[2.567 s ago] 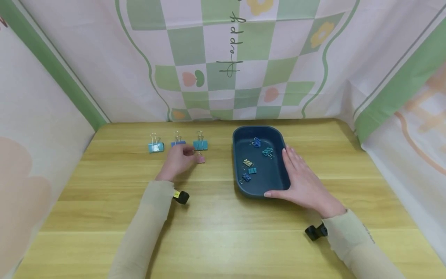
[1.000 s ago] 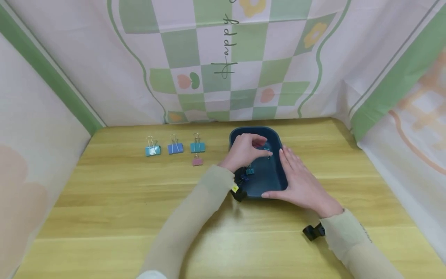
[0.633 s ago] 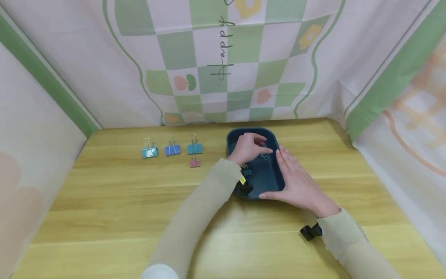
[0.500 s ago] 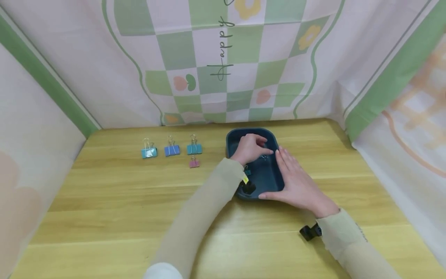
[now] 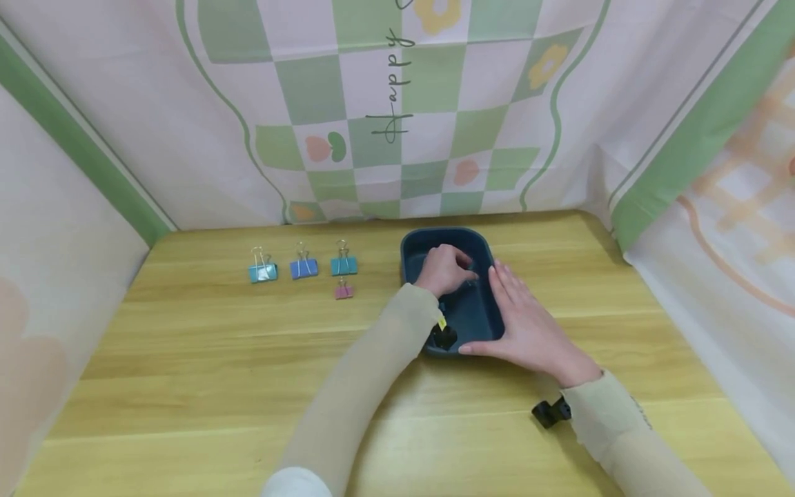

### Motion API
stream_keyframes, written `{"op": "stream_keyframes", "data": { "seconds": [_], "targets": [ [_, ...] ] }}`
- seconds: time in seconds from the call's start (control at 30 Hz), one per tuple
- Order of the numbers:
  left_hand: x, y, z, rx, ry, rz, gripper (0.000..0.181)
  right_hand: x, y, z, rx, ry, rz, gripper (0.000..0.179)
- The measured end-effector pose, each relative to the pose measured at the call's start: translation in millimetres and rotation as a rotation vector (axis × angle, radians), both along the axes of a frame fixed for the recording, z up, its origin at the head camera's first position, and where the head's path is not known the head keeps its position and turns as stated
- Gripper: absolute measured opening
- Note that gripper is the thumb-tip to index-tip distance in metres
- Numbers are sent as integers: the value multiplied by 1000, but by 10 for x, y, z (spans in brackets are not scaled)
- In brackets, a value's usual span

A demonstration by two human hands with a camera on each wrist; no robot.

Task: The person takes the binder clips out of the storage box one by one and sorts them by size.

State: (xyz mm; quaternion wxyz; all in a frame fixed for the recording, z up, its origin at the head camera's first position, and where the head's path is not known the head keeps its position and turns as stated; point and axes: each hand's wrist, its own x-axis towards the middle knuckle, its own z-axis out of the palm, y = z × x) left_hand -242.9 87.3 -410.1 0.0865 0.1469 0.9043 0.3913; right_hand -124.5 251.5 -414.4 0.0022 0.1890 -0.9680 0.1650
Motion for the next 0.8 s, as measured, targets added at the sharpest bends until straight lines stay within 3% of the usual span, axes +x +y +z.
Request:
{"op": "stream_keyframes", "data": {
  "seconds": [0.3,0.53,0.8],
  "targets": [
    [16,-27,7,11,13,-13,16,2,-4,2,2,-1,0,135],
    [30,-53,12,12,-46,-7,19,-8,3,-14,4,7,0,135],
    [39,-115,14,21,-53,31,23,-3,10,-21,-6,12,-12,135]
  ]
}}
